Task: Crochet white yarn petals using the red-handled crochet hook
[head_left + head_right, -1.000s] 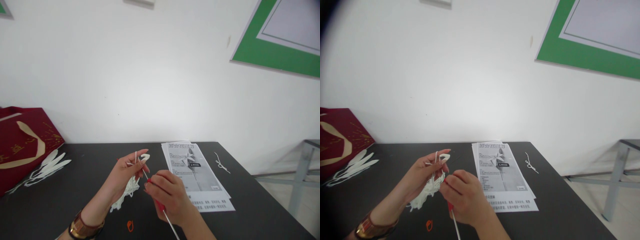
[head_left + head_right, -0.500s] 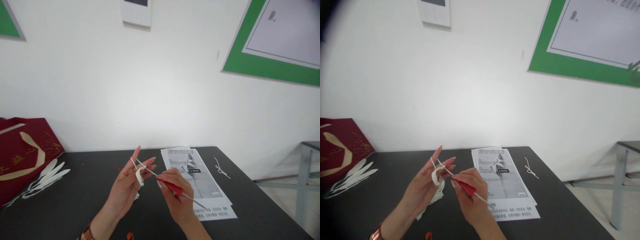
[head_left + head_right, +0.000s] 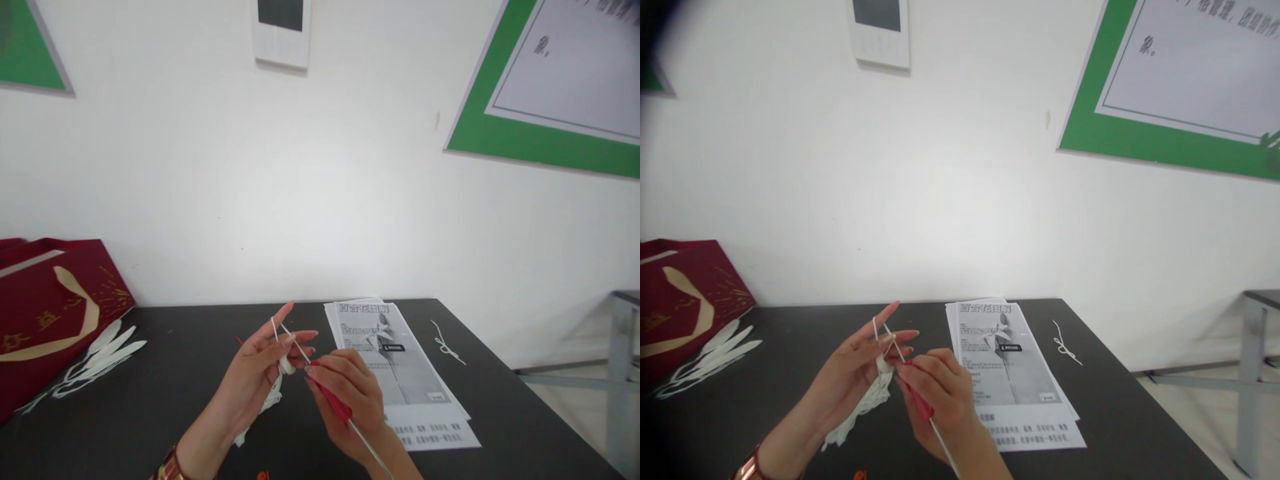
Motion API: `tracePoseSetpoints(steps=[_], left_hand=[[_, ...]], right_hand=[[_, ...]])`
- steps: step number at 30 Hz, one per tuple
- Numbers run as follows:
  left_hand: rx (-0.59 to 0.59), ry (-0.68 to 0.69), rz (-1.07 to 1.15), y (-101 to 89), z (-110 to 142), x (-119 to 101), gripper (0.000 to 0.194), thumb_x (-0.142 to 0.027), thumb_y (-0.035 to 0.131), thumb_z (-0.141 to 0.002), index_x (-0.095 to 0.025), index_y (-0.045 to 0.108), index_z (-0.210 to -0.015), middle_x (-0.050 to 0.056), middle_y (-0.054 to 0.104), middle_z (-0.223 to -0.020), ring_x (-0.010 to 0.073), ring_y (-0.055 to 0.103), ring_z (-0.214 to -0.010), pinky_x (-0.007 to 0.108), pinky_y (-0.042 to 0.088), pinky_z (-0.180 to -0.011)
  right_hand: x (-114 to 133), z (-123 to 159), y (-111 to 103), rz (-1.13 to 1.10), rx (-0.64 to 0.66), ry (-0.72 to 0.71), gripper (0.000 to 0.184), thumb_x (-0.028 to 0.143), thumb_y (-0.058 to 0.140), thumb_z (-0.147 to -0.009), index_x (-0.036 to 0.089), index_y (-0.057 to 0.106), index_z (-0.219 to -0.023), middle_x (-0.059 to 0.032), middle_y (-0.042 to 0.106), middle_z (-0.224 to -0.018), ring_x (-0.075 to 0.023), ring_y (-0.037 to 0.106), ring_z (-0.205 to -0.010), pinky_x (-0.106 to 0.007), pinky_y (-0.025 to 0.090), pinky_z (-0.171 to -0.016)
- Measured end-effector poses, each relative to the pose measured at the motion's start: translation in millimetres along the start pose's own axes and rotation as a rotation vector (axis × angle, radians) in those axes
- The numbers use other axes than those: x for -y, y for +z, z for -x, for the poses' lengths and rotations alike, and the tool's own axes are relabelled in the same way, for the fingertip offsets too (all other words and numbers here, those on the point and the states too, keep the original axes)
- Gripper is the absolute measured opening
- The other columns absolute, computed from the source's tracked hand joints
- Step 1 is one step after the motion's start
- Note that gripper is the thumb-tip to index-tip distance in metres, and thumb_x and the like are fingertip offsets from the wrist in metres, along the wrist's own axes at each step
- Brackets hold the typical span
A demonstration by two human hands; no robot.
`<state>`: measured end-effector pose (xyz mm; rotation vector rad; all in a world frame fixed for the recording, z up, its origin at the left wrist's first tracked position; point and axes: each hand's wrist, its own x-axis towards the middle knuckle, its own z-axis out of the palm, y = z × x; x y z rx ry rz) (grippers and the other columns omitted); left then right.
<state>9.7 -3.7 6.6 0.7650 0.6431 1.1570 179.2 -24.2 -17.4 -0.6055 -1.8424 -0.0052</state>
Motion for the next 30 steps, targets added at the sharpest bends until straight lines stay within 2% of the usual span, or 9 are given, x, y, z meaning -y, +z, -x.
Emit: tracePoseSetpoints(steps=[4,8,12,16,19,25,30], left_hand=[[0.066,-0.032,-0.011,-4.8,-1,0,0.076,-0.016,0.062,-0.088,-0.019,0.022,-0.154,0.020,0.073,-0.112,0.0216,0.070,-0.084,0.032,0.049,-0.073],[0.067,-0.006,-0.072,-7.8,0,1,0.077,-0.018,0.065,-0.085,-0.019,0.028,-0.152,0.019,0.071,-0.114,0.0116,0.058,-0.062,0.026,0.041,-0.056],[0.052,0.038,-0.135,-9.8,-2,7,0.081,-0.020,0.070,-0.080,-0.022,0.032,-0.151,0.011,0.072,-0.094,0.0064,0.040,-0.051,0.023,0.028,-0.047],[0.033,0.108,-0.220,-12.0,-4,13,0.084,-0.031,0.068,-0.084,-0.027,0.022,-0.154,0.001,0.064,-0.071,0.0062,0.032,-0.047,0.022,0.020,-0.045],[0.053,0.141,-0.288,-11.9,-3,15,0.086,-0.036,0.067,-0.085,-0.027,0.018,-0.155,-0.004,0.055,-0.059,0.0067,0.029,-0.046,0.022,0.019,-0.044],[0.095,0.192,-0.428,-8.2,2,17,0.087,-0.039,0.059,-0.091,-0.022,0.004,-0.156,-0.010,0.039,-0.051,0.0067,0.025,-0.044,0.020,0.017,-0.042],[0.156,0.153,-0.500,-8.6,4,16,0.089,-0.040,0.052,-0.094,-0.019,-0.010,-0.154,-0.010,0.038,-0.050,0.0065,0.024,-0.042,0.020,0.016,-0.041]], right_hand=[[-1,2,-1,-0.095,-0.035,0.126,0.032,0.001,0.064,-0.081,0.020,0.068,-0.106,-0.0076,0.072,-0.089,-0.0203,0.063,-0.082,-0.035,0.056,-0.072],[-5,3,0,-0.251,-0.103,0.327,0.025,0.006,0.064,-0.084,0.024,0.071,-0.100,-0.0047,0.070,-0.086,-0.0187,0.065,-0.078,-0.033,0.054,-0.068],[-9,5,5,-0.426,-0.162,0.491,0.016,0.013,0.067,-0.085,0.025,0.074,-0.093,-0.0035,0.069,-0.083,-0.0177,0.065,-0.075,-0.031,0.053,-0.066],[-13,6,11,-0.599,-0.185,0.597,0.012,0.019,0.070,-0.084,0.026,0.076,-0.091,-0.0032,0.065,-0.086,-0.0157,0.063,-0.070,-0.028,0.052,-0.058],[-13,7,12,-0.632,-0.193,0.627,0.009,0.022,0.072,-0.083,0.026,0.078,-0.089,-0.0030,0.064,-0.086,-0.0147,0.062,-0.068,-0.028,0.051,-0.058],[-16,10,11,-0.637,-0.191,0.668,0.007,0.024,0.075,-0.081,0.027,0.079,-0.086,-0.0025,0.065,-0.083,-0.0154,0.062,-0.071,-0.027,0.050,-0.059],[-17,9,10,-0.583,-0.159,0.627,0.010,0.021,0.077,-0.079,0.028,0.078,-0.086,-0.0031,0.067,-0.090,-0.0180,0.065,-0.081,-0.030,0.053,-0.069]])
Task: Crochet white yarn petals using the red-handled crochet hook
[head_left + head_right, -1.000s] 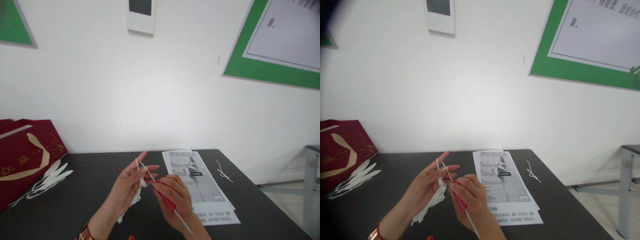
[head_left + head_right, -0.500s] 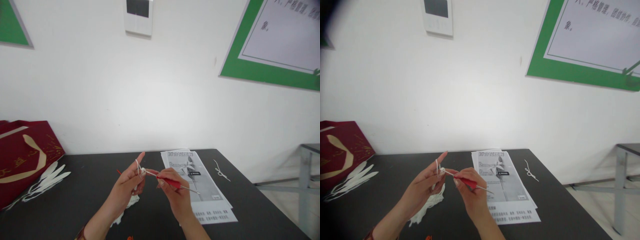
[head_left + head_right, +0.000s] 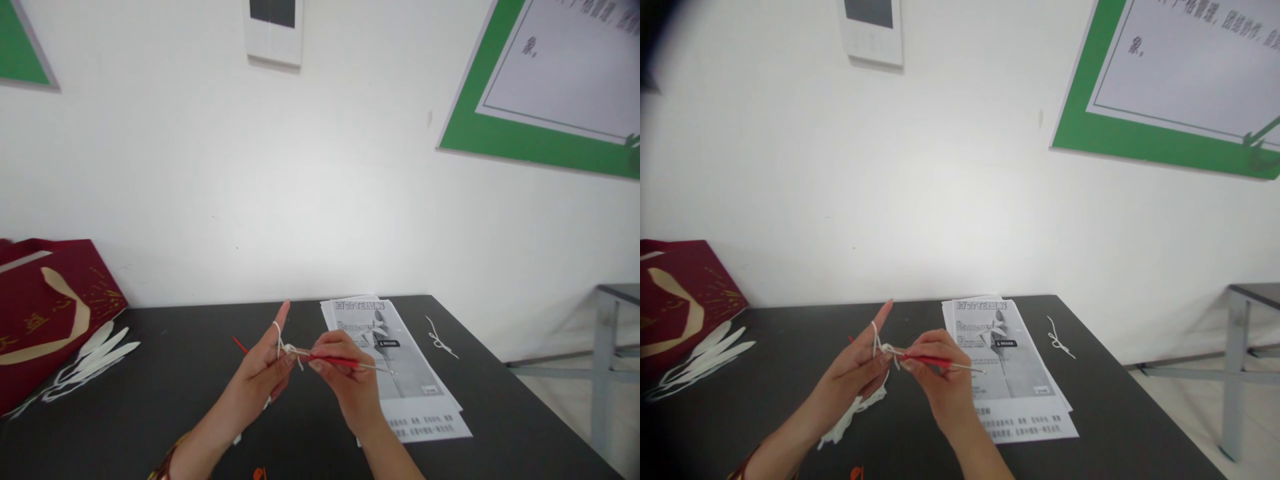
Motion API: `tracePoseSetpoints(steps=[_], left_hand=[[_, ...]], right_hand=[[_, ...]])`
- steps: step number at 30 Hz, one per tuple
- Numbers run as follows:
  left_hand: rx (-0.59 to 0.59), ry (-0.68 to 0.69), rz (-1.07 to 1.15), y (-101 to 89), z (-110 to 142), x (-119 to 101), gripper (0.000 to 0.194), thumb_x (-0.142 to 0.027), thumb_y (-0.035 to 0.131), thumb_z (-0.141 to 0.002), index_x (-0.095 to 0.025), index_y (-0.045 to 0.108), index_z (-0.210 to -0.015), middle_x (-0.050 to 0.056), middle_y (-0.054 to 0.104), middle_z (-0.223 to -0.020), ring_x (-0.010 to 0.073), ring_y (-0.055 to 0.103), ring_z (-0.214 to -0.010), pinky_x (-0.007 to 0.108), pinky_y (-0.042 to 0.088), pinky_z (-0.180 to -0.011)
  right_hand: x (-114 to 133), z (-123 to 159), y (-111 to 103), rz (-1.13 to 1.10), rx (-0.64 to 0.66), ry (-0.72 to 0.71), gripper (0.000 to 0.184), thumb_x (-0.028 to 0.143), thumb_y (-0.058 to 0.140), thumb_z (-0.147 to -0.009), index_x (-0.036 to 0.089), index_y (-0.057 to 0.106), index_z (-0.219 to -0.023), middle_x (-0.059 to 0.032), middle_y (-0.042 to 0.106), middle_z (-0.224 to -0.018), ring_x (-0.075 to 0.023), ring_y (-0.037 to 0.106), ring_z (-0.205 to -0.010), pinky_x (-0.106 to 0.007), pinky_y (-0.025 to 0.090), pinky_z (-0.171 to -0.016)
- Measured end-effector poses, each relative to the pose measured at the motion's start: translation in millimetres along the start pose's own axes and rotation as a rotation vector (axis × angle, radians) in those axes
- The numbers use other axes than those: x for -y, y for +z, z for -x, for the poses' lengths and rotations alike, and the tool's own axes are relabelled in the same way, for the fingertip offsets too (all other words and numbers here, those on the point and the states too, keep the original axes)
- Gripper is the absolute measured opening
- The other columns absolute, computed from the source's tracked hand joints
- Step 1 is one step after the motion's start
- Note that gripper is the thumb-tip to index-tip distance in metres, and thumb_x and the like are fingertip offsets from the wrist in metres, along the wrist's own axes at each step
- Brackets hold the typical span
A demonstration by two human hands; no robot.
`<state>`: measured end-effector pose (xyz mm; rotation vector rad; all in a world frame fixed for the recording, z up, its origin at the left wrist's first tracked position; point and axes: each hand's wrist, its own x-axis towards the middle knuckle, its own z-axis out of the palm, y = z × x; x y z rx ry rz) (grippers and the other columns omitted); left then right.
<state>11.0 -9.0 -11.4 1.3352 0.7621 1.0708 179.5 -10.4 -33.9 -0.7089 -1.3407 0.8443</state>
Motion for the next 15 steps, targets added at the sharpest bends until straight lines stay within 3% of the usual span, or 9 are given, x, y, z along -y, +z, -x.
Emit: tracePoseSetpoints(steps=[5,9,12,15], left_hand=[[0.043,-0.072,0.003,-1.2,2,-3,0.088,-0.040,0.054,-0.093,-0.021,-0.006,-0.155,-0.010,0.039,-0.051,0.0061,0.028,-0.041,0.019,0.020,-0.041],[0.092,-0.069,0.009,-2.0,1,0,0.081,-0.041,0.056,-0.092,-0.026,0.008,-0.156,-0.009,0.041,-0.052,0.0060,0.032,-0.039,0.018,0.022,-0.038],[0.019,-0.022,-0.019,-1.3,-1,3,0.072,-0.040,0.059,-0.091,-0.029,0.024,-0.153,-0.007,0.047,-0.062,0.0051,0.035,-0.041,0.018,0.027,-0.038],[-0.090,0.059,-0.113,-1.3,-3,3,0.056,-0.034,0.064,-0.087,-0.029,0.049,-0.141,0.000,0.059,-0.085,0.0052,0.040,-0.050,0.019,0.035,-0.043]], right_hand=[[12,-1,-3,0.153,0.111,-0.192,0.023,0.009,0.075,-0.078,0.029,0.075,-0.091,-0.0028,0.074,-0.101,-0.0214,0.064,-0.100,-0.039,0.051,-0.091],[18,0,-3,0.189,0.182,-0.237,0.029,0.006,0.067,-0.083,0.029,0.072,-0.100,-0.0020,0.077,-0.099,-0.0207,0.065,-0.100,-0.040,0.052,-0.092],[16,0,-3,0.152,0.161,-0.243,0.030,0.007,0.065,-0.086,0.030,0.072,-0.105,-0.0023,0.077,-0.102,-0.0214,0.065,-0.100,-0.041,0.053,-0.090],[16,-1,-5,0.124,0.104,-0.255,0.029,0.009,0.065,-0.086,0.030,0.072,-0.105,-0.0026,0.077,-0.100,-0.0217,0.065,-0.098,-0.040,0.055,-0.086]])
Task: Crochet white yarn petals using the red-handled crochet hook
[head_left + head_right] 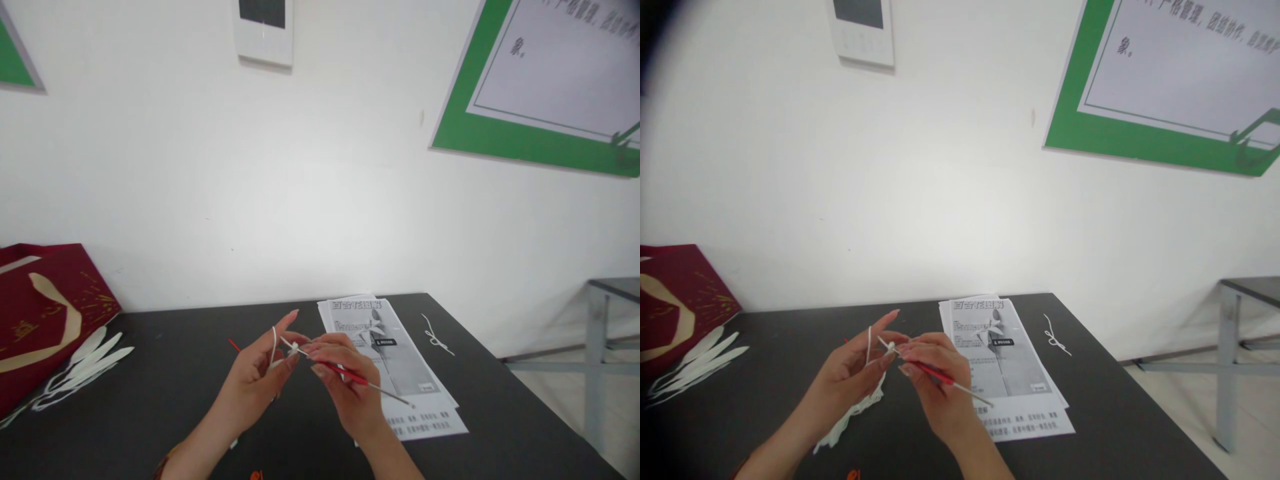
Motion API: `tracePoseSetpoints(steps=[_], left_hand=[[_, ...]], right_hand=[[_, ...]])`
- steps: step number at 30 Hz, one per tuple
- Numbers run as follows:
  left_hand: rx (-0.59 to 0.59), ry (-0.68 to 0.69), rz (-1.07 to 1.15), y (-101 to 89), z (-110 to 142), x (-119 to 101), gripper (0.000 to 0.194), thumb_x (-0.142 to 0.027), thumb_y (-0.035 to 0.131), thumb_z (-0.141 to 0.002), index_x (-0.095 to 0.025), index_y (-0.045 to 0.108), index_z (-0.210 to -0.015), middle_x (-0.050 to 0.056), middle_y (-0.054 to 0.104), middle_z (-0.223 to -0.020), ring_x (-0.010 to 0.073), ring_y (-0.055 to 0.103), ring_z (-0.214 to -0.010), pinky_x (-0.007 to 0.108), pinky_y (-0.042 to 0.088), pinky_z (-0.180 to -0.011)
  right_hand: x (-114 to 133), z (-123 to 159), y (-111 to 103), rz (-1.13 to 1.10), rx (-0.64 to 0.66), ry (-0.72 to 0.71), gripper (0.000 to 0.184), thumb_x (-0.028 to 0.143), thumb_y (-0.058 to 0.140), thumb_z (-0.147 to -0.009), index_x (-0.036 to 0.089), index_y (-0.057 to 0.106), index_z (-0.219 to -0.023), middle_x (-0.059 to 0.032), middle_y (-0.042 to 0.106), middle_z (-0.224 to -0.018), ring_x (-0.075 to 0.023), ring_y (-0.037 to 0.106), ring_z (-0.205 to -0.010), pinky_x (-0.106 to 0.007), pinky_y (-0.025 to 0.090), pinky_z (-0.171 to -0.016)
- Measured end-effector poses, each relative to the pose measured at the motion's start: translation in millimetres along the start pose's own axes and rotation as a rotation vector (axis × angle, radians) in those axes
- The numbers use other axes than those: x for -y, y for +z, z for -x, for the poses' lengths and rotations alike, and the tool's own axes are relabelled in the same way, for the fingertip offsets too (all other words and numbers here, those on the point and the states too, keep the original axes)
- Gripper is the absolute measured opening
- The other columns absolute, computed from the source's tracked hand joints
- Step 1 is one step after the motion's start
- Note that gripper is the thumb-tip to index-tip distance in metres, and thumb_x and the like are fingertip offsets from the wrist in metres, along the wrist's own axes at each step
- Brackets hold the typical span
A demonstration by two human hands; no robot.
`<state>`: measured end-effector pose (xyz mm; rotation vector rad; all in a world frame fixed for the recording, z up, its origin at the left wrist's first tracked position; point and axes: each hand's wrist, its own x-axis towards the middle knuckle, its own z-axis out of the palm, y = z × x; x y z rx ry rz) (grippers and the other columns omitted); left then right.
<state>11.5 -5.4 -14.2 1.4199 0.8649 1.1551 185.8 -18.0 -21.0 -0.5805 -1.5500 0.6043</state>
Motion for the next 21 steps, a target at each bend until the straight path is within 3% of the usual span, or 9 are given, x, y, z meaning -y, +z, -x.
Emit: tracePoseSetpoints(steps=[3,7,12,14,16,21], left_hand=[[-0.075,0.179,-0.156,-2.0,-1,-1,0.040,-0.026,0.066,-0.086,-0.030,0.064,-0.126,0.001,0.060,-0.088,0.0095,0.050,-0.064,0.020,0.045,-0.056],[-0.104,0.299,-0.228,-2.9,3,1,0.042,-0.020,0.062,-0.088,-0.034,0.062,-0.128,0.002,0.064,-0.104,0.0125,0.060,-0.077,0.025,0.051,-0.071],[-0.183,0.185,-0.024,7.6,9,0,0.045,-0.022,0.066,-0.086,-0.029,0.061,-0.130,0.002,0.069,-0.092,0.0149,0.064,-0.080,0.026,0.053,-0.075],[-0.214,0.130,0.083,11.0,9,-3,0.050,-0.023,0.070,-0.083,-0.029,0.060,-0.132,0.003,0.070,-0.098,0.0157,0.064,-0.082,0.027,0.053,-0.076],[-0.189,0.098,0.138,11.9,9,-5,0.056,-0.023,0.072,-0.080,-0.028,0.058,-0.134,0.004,0.070,-0.100,0.0163,0.065,-0.081,0.027,0.053,-0.073],[-0.157,0.100,0.188,13.6,8,-8,0.054,-0.023,0.070,-0.082,-0.029,0.056,-0.134,0.000,0.070,-0.082,0.0127,0.064,-0.065,0.024,0.052,-0.064]], right_hand=[[2,-1,0,0.065,0.000,-0.043,0.028,0.009,0.067,-0.085,0.030,0.073,-0.102,-0.0022,0.077,-0.097,-0.0208,0.066,-0.093,-0.039,0.053,-0.085],[6,0,0,0.140,-0.011,-0.098,0.026,0.009,0.068,-0.085,0.029,0.073,-0.101,-0.0028,0.075,-0.102,-0.0204,0.065,-0.095,-0.039,0.051,-0.088],[7,2,-1,0.113,0.029,-0.088,0.027,0.013,0.067,-0.087,0.031,0.071,-0.107,-0.0029,0.074,-0.109,-0.0226,0.064,-0.103,-0.042,0.050,-0.091],[6,3,-1,0.097,0.032,-0.077,0.025,0.016,0.067,-0.088,0.032,0.071,-0.107,-0.0026,0.074,-0.110,-0.0231,0.064,-0.104,-0.043,0.049,-0.092],[6,2,-1,0.075,0.013,-0.069,0.021,0.020,0.066,-0.089,0.033,0.072,-0.105,-0.0024,0.075,-0.109,-0.0233,0.065,-0.103,-0.043,0.048,-0.093],[4,0,1,-0.026,-0.062,-0.019,0.012,0.029,0.066,-0.090,0.032,0.075,-0.097,-0.0027,0.077,-0.102,-0.0232,0.066,-0.099,-0.042,0.048,-0.093]])
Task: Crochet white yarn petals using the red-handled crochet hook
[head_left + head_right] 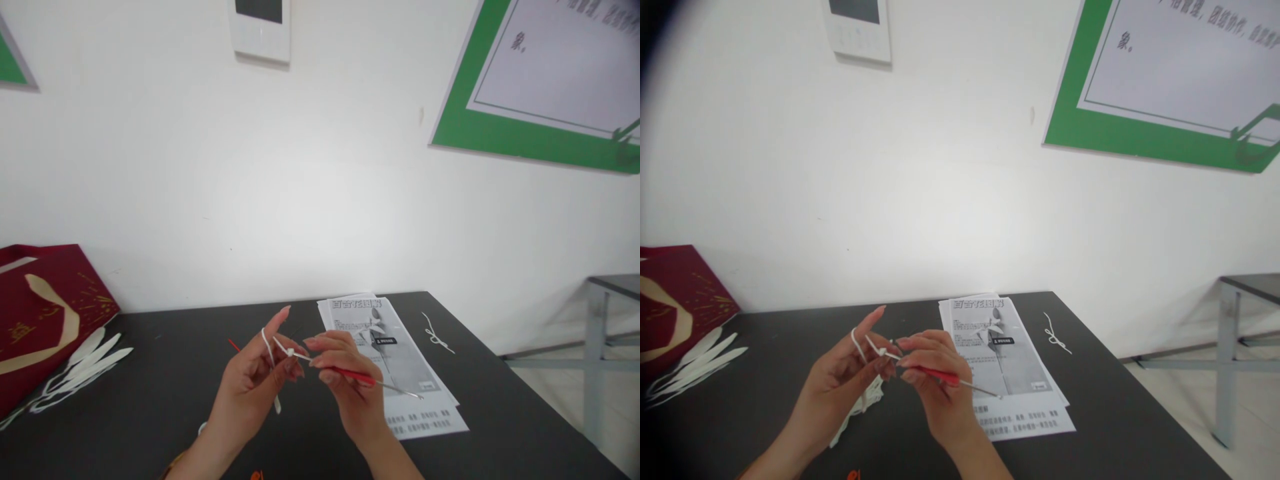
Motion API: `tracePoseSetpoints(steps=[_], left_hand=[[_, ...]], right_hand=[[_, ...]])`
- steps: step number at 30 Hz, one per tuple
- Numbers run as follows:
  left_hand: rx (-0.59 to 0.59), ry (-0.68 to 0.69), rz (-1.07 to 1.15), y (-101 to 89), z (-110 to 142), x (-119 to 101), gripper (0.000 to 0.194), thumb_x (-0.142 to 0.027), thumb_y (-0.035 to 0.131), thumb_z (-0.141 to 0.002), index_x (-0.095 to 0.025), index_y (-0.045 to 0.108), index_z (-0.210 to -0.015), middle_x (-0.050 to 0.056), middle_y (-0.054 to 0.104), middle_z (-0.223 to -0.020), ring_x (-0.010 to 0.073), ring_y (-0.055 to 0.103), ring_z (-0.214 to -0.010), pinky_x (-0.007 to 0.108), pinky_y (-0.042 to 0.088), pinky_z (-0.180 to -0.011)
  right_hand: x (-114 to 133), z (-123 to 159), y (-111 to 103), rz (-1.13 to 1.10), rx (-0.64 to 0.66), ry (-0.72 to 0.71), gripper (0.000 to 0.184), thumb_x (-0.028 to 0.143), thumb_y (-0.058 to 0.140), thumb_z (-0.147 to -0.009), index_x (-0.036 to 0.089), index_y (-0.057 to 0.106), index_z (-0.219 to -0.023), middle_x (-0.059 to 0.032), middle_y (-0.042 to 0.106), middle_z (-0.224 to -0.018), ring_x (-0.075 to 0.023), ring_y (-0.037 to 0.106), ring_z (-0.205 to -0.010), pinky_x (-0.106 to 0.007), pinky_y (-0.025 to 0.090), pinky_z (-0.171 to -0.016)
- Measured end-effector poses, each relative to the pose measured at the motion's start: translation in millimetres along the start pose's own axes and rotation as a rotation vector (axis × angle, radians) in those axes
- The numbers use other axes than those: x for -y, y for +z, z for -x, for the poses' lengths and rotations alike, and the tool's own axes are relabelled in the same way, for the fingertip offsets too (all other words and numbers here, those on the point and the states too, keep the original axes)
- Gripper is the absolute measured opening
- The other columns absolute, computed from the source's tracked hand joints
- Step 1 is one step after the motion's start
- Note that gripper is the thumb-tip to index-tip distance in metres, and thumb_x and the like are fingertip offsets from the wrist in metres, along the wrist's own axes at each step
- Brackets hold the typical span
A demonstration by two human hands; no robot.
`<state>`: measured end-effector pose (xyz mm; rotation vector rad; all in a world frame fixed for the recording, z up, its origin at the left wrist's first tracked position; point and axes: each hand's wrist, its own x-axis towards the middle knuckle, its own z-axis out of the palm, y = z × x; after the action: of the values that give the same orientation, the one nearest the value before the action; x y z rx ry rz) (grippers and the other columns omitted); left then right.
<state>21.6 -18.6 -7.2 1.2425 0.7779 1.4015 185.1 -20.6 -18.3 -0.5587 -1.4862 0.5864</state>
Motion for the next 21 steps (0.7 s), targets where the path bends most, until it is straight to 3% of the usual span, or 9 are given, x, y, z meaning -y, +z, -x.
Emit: tracePoseSetpoints(steps=[6,12,15,18,21], left_hand=[[-0.165,-0.088,-0.110,10.4,3,-6,0.061,-0.029,0.078,-0.074,-0.019,0.057,-0.131,-0.002,0.069,-0.067,0.0171,0.067,-0.064,0.028,0.053,-0.066],[-0.140,-0.032,-0.169,13.6,8,-7,0.072,-0.036,0.071,-0.080,-0.019,0.044,-0.144,-0.002,0.068,-0.064,0.0166,0.064,-0.060,0.028,0.052,-0.063],[-0.127,-0.041,-0.108,15.7,9,-10,0.084,-0.036,0.071,-0.080,-0.020,0.030,-0.152,-0.004,0.065,-0.060,0.0144,0.058,-0.056,0.026,0.050,-0.059],[-0.133,-0.099,-0.027,17.6,10,-14,0.093,-0.034,0.072,-0.080,-0.025,0.018,-0.155,-0.005,0.064,-0.061,0.0125,0.054,-0.054,0.023,0.045,-0.054],[-0.117,-0.142,0.053,18.1,10,-14,0.096,-0.031,0.072,-0.080,-0.026,0.012,-0.156,-0.003,0.064,-0.061,0.0121,0.051,-0.054,0.022,0.040,-0.052]], right_hand=[[-3,0,2,-0.079,-0.047,0.062,0.009,0.032,0.068,-0.088,0.031,0.076,-0.092,-0.0030,0.078,-0.097,-0.0232,0.065,-0.097,-0.041,0.049,-0.090],[-2,1,2,-0.042,-0.022,0.057,0.010,0.033,0.067,-0.088,0.031,0.076,-0.092,-0.0037,0.078,-0.099,-0.0249,0.065,-0.099,-0.044,0.049,-0.092],[-1,1,1,-0.037,-0.004,0.041,0.011,0.034,0.066,-0.089,0.031,0.077,-0.092,-0.0047,0.078,-0.098,-0.0249,0.066,-0.097,-0.044,0.049,-0.092],[-3,3,2,-0.058,-0.025,0.099,0.011,0.034,0.070,-0.085,0.029,0.078,-0.091,-0.0056,0.074,-0.091,-0.0220,0.066,-0.086,-0.038,0.054,-0.078],[-8,5,5,-0.206,-0.125,0.287,0.012,0.034,0.077,-0.079,0.027,0.079,-0.088,-0.0019,0.065,-0.079,-0.0163,0.064,-0.070,-0.029,0.055,-0.062]])
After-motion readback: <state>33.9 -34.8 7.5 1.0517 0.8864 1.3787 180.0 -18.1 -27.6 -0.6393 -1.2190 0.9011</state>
